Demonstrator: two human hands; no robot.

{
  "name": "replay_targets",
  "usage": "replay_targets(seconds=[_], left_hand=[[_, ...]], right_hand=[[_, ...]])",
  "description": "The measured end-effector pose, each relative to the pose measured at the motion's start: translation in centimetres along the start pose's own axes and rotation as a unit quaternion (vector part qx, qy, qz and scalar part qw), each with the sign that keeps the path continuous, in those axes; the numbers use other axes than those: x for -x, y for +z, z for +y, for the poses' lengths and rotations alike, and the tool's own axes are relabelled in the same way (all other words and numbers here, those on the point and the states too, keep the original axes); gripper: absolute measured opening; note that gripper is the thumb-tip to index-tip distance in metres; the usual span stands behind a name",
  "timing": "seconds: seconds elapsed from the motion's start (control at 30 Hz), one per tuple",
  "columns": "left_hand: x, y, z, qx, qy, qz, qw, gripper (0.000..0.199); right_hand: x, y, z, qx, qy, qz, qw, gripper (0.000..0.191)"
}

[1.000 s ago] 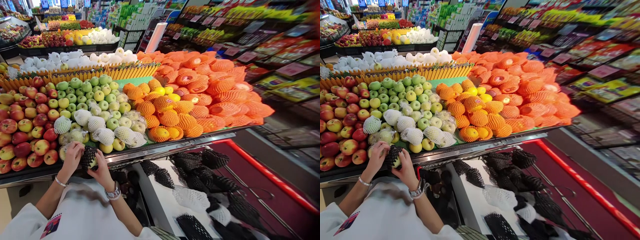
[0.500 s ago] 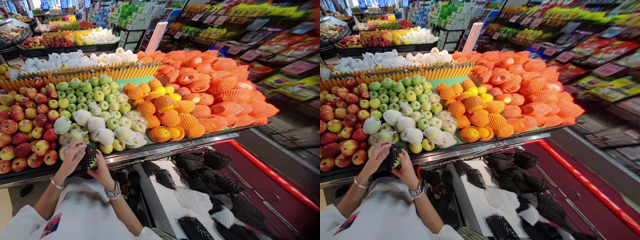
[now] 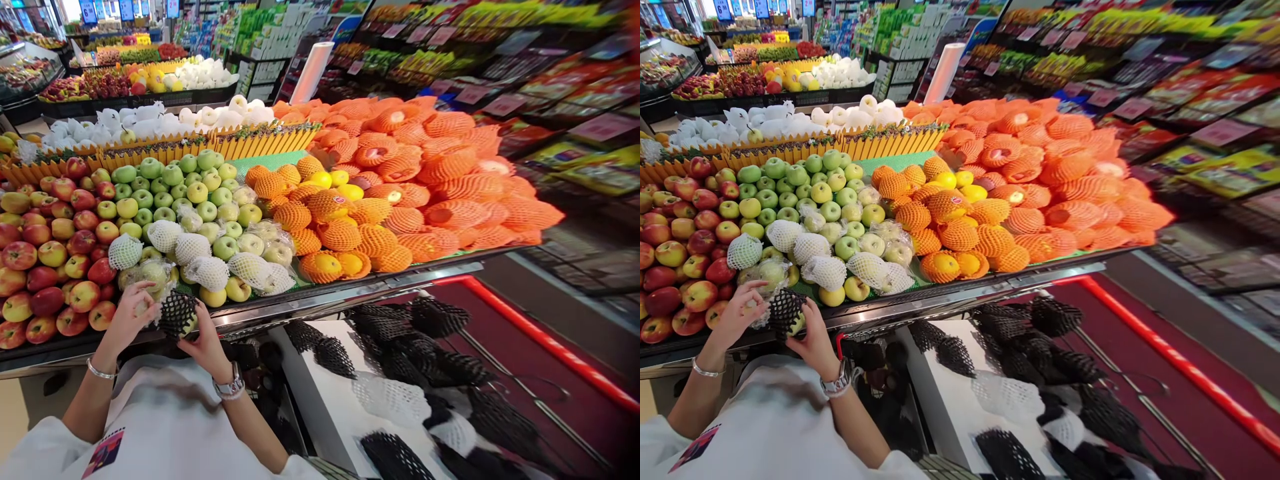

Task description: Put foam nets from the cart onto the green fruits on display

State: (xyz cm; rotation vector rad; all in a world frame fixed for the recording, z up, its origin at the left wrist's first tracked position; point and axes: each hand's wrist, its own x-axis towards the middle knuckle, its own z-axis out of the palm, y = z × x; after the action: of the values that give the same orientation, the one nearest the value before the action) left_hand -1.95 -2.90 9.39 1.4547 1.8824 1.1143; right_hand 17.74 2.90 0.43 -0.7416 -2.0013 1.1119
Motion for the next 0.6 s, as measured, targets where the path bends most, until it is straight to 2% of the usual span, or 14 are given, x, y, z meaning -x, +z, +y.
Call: replay_targets(seconds=[0.07,0.13,0.23,0.3,0.37,0.47,0.6], left_hand=[[0.2,-0.2,0.0,-0.024,0.008,0.068,0.997,0.028],[0.5,0.2,-0.2,0.015,0.010,0.090,0.996,0.023],[1.1,1.7,-0.4,0.104,-0.002,0.027,0.994,0.025],[1.6,2.6,-0.4,0.116,0.008,-0.007,0.993,0.030],[1.9,3.1,-0.3,0.094,0.037,-0.009,0.995,0.030],[1.9,2.8,0.0,0.046,0.056,-0.006,0.997,0.025],[1.5,2.0,0.3,0.012,0.055,-0.039,0.998,0.020]], right_hand=[[0.2,0.0,0.5,0.001,0.007,0.010,1.000,0.073],[0.4,0.1,0.8,0.000,0.009,0.015,1.000,0.077],[0.6,0.3,1.0,-0.008,0.010,0.022,1.000,0.083],[0.7,0.4,1.1,-0.015,0.011,0.030,0.999,0.085],[0.8,0.5,1.2,-0.019,0.008,0.039,0.999,0.086],[1.0,0.5,1.5,-0.010,0.009,0.036,0.999,0.083],[1.2,0.5,1.6,-0.009,0.014,0.030,0.999,0.081]])
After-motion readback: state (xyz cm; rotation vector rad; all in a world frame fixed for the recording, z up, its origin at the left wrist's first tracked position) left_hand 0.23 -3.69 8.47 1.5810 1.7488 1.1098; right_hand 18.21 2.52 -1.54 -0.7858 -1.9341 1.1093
